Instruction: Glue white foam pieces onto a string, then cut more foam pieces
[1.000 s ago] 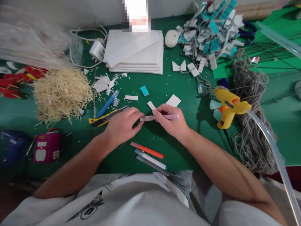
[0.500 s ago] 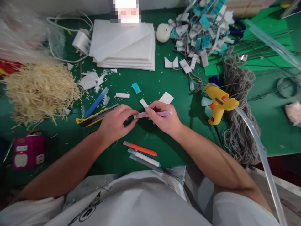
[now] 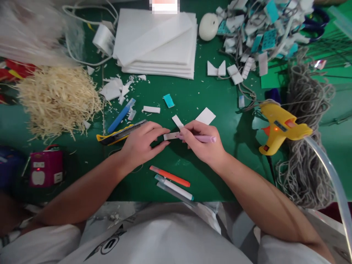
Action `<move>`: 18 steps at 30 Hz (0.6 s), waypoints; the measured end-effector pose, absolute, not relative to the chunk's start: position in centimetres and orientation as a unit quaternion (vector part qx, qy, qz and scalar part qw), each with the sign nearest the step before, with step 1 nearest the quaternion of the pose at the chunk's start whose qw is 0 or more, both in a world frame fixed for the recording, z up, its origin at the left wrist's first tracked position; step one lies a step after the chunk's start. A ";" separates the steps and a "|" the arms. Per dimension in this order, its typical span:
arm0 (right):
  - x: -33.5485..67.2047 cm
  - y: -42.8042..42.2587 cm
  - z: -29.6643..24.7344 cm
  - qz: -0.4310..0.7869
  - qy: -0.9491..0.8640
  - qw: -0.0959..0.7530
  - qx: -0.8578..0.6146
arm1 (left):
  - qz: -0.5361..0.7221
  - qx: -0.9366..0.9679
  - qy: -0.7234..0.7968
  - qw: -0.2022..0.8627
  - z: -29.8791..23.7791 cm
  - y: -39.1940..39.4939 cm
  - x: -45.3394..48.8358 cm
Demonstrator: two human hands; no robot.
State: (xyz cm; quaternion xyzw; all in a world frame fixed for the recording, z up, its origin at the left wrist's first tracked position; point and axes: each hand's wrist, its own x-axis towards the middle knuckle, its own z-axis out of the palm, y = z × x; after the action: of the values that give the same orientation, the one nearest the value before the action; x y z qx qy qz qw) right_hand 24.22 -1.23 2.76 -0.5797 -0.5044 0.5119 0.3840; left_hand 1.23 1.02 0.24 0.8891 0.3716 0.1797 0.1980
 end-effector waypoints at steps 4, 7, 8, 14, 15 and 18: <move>24.3 -1.2 2.8 0.508 -0.505 0.384 -0.582 | 0.211 0.892 0.358 0.180 0.1 1.1 1.3; 24.4 -1.2 2.9 0.505 -0.508 0.377 -0.587 | 0.219 0.894 0.348 0.180 0.1 1.1 1.2; 24.4 -1.2 2.9 0.503 -0.509 0.374 -0.590 | 0.216 0.894 0.348 0.182 0.1 1.1 1.1; 24.3 -1.2 2.7 0.489 -0.516 0.376 -0.595 | 0.185 0.890 0.362 0.207 0.1 1.1 1.0; 24.2 -1.2 2.7 0.487 -0.516 0.377 -0.595 | 0.182 0.888 0.366 0.211 0.1 1.0 1.0; 24.1 -1.1 2.8 0.484 -0.514 0.377 -0.600 | 0.185 0.885 0.366 0.222 0.0 1.1 1.0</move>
State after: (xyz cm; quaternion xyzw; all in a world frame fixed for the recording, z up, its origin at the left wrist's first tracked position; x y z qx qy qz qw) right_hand 24.11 -1.11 2.76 -0.6003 -0.5136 0.4835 0.3769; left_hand 0.95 1.08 0.03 0.8849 0.3656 0.1850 0.2216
